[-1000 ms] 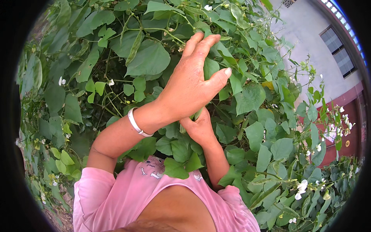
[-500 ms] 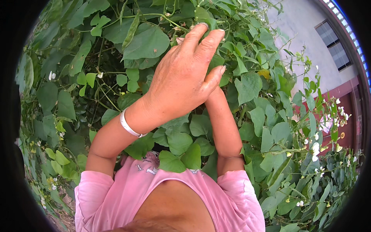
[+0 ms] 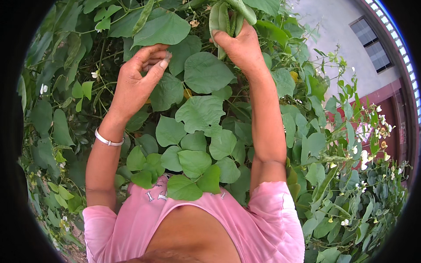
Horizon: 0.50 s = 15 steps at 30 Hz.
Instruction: The person reaches into a dense bean plant and picks several green bean pods by hand. The person moves leaves aside to locate and detach the pods, then holds them in one hand while continuing to search for more.
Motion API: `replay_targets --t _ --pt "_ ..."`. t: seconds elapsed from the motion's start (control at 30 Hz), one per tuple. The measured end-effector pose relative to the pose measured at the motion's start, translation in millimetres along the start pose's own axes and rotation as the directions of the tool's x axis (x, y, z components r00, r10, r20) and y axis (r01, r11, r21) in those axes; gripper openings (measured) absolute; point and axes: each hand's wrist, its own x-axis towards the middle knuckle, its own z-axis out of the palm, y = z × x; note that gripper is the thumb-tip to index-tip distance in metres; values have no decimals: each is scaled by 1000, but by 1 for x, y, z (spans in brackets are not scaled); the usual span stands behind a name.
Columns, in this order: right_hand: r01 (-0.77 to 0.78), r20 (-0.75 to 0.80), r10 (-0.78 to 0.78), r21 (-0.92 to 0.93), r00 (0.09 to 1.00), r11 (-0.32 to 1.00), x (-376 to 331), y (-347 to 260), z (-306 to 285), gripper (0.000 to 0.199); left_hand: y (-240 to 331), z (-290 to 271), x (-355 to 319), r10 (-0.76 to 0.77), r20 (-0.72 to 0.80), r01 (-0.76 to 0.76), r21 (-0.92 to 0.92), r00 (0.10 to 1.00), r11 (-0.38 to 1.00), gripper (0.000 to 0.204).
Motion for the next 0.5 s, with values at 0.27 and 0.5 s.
replay_targets --t 0.27,0.5 --pt "-97 66 84 222 994 970 -2 -9 -10 33 -36 34 21 102 250 -191 363 963 912 39" --pt "-78 54 67 230 996 970 1 -2 -3 32 -50 18 0 -385 479 -82 703 789 707 41"
